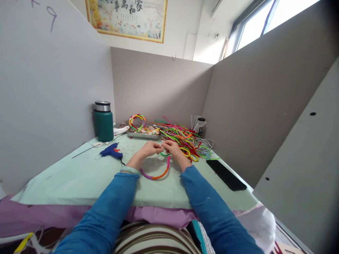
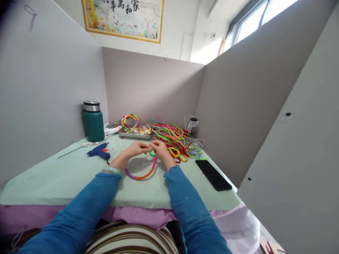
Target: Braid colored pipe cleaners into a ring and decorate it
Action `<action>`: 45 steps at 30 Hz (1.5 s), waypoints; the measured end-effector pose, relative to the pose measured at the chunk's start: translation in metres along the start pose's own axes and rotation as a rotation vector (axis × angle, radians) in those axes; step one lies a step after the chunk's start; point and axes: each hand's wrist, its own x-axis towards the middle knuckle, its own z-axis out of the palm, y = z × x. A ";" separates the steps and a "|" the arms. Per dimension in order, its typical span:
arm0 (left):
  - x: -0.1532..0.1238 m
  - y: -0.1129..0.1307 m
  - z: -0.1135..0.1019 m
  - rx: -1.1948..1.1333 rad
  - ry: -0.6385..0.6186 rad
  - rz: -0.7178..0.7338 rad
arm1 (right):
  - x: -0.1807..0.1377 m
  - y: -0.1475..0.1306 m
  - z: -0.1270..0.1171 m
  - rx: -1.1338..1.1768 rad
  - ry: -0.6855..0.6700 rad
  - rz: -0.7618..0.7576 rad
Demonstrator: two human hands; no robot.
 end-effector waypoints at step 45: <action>0.002 -0.008 -0.005 0.125 0.219 -0.154 | -0.003 0.005 0.005 -0.585 0.009 -0.281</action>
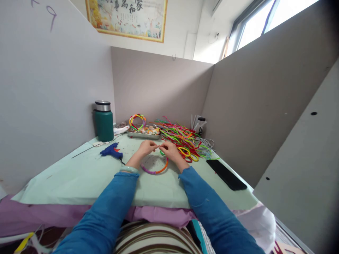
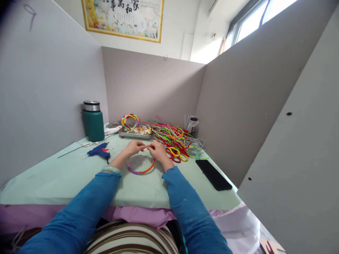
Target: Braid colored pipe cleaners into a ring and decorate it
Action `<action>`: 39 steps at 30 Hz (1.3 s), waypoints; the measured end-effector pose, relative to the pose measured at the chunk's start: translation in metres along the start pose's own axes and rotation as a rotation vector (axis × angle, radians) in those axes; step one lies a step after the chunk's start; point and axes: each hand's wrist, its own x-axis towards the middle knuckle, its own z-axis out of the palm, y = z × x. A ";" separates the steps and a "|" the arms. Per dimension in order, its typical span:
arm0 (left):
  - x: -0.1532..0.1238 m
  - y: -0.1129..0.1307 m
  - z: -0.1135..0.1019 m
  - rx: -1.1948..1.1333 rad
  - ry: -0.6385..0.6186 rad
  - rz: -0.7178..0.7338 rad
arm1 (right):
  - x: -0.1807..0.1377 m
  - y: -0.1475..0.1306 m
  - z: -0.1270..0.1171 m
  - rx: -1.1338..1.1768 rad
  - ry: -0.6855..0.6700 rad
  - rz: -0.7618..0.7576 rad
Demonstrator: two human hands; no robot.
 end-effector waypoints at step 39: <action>0.003 0.001 0.006 0.112 -0.076 0.130 | 0.003 -0.002 0.002 0.508 -0.019 0.436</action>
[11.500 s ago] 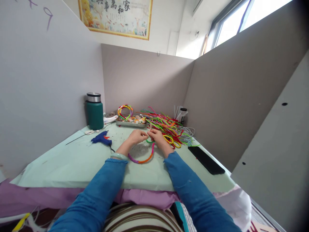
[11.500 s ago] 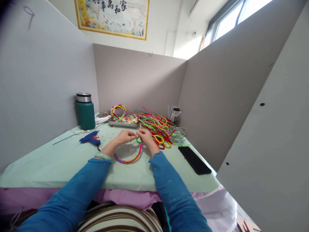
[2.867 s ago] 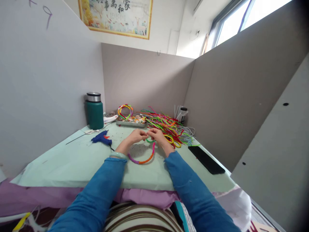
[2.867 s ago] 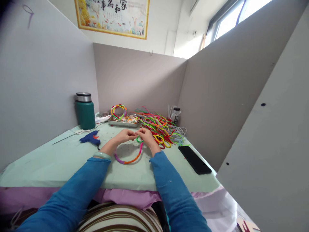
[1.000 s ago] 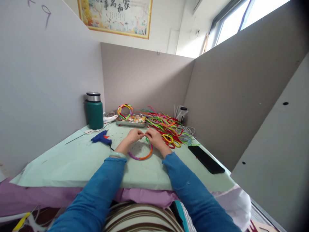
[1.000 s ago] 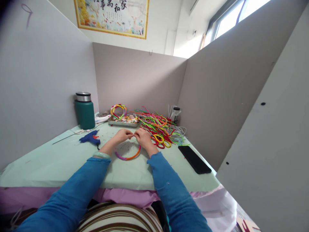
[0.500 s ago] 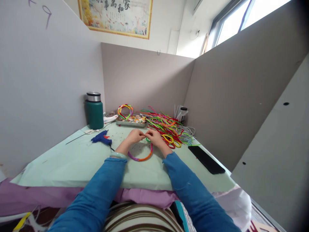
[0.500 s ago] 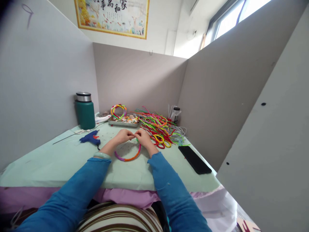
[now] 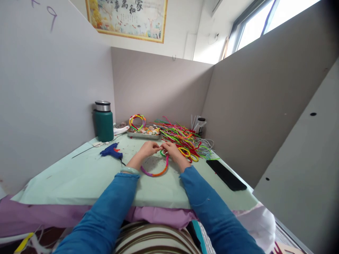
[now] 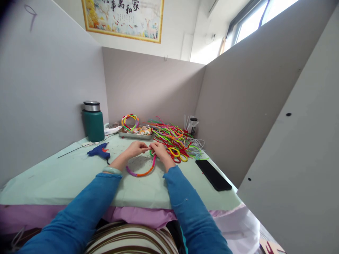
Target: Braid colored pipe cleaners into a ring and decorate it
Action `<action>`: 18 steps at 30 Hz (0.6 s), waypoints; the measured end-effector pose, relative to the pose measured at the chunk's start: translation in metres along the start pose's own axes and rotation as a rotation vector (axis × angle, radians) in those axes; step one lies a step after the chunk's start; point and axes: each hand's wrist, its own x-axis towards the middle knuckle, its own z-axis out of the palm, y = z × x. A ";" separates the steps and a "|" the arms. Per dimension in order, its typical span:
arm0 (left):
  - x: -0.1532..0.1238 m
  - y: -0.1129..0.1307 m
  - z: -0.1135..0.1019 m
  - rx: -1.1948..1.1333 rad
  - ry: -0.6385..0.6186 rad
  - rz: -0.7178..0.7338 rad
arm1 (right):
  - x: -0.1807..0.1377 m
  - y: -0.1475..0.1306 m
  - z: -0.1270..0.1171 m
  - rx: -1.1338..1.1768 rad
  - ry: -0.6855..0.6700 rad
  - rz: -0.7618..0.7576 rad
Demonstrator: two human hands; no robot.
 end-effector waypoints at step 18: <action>0.003 -0.005 0.001 -0.012 0.104 0.028 | -0.005 -0.004 -0.002 -0.026 -0.045 -0.053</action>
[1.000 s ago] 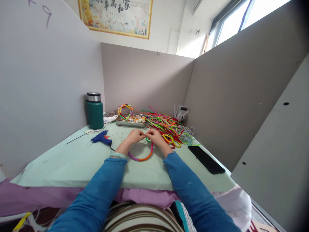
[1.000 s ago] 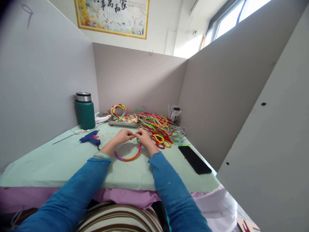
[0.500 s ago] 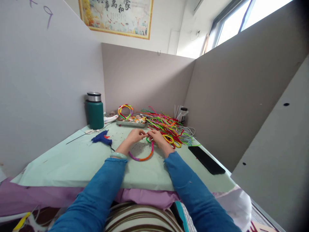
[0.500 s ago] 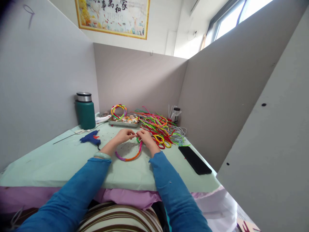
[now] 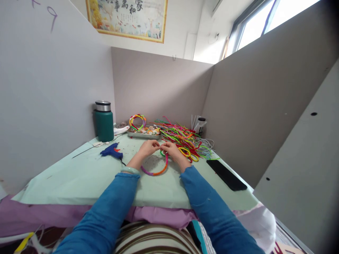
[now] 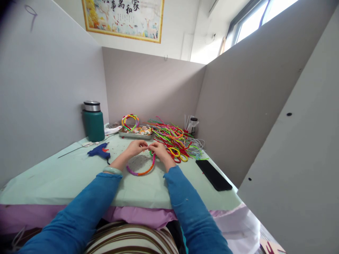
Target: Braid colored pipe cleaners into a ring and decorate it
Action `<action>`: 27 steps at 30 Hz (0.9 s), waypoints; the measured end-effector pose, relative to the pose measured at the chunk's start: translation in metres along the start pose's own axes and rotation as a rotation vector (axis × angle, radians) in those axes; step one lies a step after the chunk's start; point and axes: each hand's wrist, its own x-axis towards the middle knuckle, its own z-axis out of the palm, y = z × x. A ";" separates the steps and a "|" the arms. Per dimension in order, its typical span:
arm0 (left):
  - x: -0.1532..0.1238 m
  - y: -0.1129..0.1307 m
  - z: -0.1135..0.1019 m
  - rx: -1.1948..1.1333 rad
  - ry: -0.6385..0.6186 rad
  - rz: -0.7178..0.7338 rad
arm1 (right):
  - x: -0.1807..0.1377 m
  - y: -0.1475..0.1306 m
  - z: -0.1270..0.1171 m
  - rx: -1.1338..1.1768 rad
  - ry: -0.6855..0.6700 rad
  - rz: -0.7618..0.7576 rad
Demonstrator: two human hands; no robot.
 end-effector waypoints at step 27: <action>-0.004 0.002 0.001 0.007 0.004 0.007 | 0.004 0.008 -0.001 0.042 0.018 0.002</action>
